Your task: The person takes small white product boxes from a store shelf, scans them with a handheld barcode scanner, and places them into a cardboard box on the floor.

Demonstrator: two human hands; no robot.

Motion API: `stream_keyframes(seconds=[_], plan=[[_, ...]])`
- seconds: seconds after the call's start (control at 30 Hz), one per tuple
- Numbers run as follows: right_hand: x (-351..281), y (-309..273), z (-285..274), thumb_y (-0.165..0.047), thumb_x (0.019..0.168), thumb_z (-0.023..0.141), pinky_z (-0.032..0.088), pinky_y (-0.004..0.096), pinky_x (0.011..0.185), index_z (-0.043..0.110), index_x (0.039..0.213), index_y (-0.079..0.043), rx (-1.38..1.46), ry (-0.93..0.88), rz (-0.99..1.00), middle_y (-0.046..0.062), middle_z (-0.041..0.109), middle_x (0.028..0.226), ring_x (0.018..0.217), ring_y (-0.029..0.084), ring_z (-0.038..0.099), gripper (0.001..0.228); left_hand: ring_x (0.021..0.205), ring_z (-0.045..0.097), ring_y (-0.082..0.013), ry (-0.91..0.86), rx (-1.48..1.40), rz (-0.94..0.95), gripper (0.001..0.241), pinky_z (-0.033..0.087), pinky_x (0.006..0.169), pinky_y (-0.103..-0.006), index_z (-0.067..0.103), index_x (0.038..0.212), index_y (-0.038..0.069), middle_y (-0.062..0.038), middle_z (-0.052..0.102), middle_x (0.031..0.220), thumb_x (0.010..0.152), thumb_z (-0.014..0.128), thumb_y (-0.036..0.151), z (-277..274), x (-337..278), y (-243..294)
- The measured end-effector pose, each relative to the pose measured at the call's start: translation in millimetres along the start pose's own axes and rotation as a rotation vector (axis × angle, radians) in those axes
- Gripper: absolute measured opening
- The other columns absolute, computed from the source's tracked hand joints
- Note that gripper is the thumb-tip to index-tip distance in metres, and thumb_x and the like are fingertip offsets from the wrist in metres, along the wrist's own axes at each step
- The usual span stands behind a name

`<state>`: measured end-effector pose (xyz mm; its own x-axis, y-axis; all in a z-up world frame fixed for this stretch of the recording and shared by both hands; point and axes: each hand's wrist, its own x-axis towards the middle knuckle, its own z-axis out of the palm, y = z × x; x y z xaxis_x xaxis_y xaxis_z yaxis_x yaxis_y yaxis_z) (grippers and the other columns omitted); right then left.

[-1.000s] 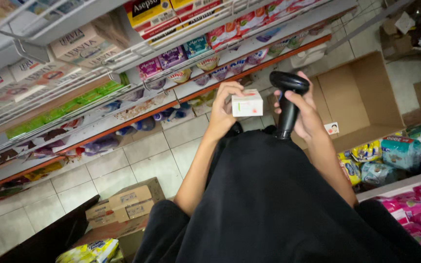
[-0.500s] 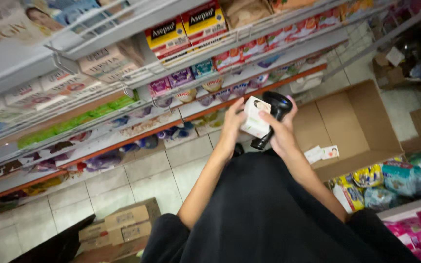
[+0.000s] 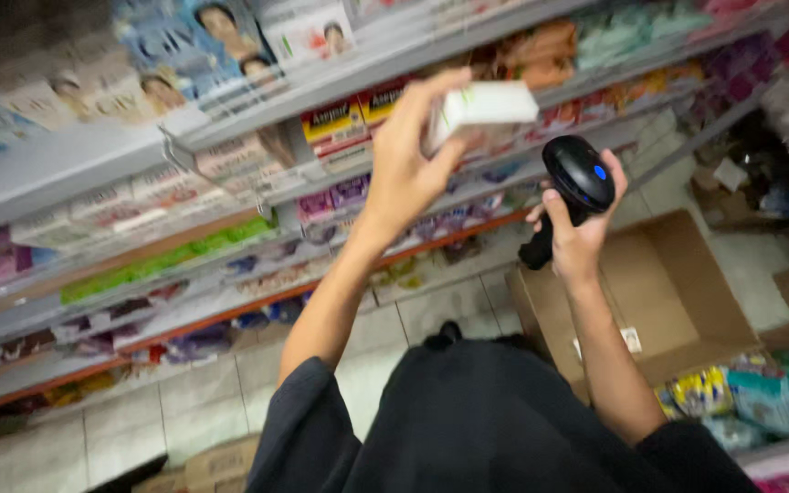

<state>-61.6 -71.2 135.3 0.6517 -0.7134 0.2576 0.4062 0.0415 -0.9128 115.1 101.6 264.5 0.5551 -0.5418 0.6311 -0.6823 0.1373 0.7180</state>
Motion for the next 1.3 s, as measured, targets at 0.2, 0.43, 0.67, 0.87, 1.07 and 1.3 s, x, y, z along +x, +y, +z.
stream_keyframes(seconds=[0.2, 0.43, 0.67, 0.87, 1.07, 1.3], plan=[[28, -50, 22, 0.008, 0.106, 0.062, 0.056, 0.03, 0.063, 0.024, 0.164, -0.017, -0.064, -0.09, -0.181, 0.019, 0.063, 0.119, 0.071, 0.02, 0.066, 0.074, 0.112, 0.061, -0.0275, 0.353, 0.179, 0.15, 0.047, 0.051, 0.104, -0.0344, 0.062, 0.125, 0.011, -0.01, 0.067, 0.118, 0.087, 0.088, 0.02, 10, 94, 0], [37, -58, 32, 0.008, 0.099, 0.063, 0.054, 0.029, 0.061, 0.026, 0.161, -0.016, -0.028, -0.115, -0.157, 0.016, 0.064, 0.117, 0.071, 0.019, 0.065, 0.077, 0.122, 0.058, -0.0328, 0.439, 0.207, 0.138, 0.054, 0.049, 0.107, -0.0407, 0.057, 0.14, 0.016, -0.013, 0.059, 0.131, 0.093, 0.082, 0.025, 27, 123, -28], [46, -42, 15, 0.004, 0.095, 0.064, 0.052, 0.028, 0.059, 0.027, 0.158, -0.013, -0.009, -0.139, -0.039, 0.014, 0.065, 0.113, 0.069, 0.017, 0.064, 0.074, 0.132, 0.053, -0.0407, 0.457, 0.398, 0.122, 0.067, 0.047, 0.111, -0.0488, 0.042, 0.156, 0.018, -0.021, 0.046, 0.14, 0.098, 0.077, 0.023, 36, 124, -47], [55, -33, 9, 0.003, 0.095, 0.065, 0.053, 0.028, 0.059, 0.028, 0.157, -0.012, 0.012, -0.181, -0.001, 0.013, 0.064, 0.111, 0.071, 0.016, 0.064, 0.075, 0.133, 0.055, -0.0421, 0.424, 0.378, 0.091, 0.07, 0.048, 0.112, -0.0476, 0.034, 0.159, 0.014, -0.023, 0.047, 0.145, 0.101, 0.072, 0.018, 35, 130, -46], [55, -23, 2, 0.003, 0.093, 0.066, 0.052, 0.027, 0.056, 0.03, 0.156, -0.014, 0.02, -0.164, 0.102, 0.012, 0.066, 0.108, 0.067, 0.015, 0.065, 0.075, 0.135, 0.055, -0.0415, 0.449, 0.393, 0.027, 0.069, 0.048, 0.116, -0.0472, 0.038, 0.155, 0.006, -0.022, 0.05, 0.143, 0.098, 0.074, 0.019, 39, 130, -48], [19, -12, -28, 0.003, 0.095, 0.068, 0.052, 0.027, 0.055, 0.03, 0.158, -0.015, -0.049, -0.118, 0.185, 0.013, 0.069, 0.11, 0.066, 0.015, 0.065, 0.076, 0.154, 0.033, -0.0391, 0.495, 0.495, 0.074, 0.077, 0.027, 0.131, -0.0451, 0.03, 0.157, -0.001, -0.022, 0.035, 0.161, 0.101, 0.075, 0.027, 47, 113, -34]])
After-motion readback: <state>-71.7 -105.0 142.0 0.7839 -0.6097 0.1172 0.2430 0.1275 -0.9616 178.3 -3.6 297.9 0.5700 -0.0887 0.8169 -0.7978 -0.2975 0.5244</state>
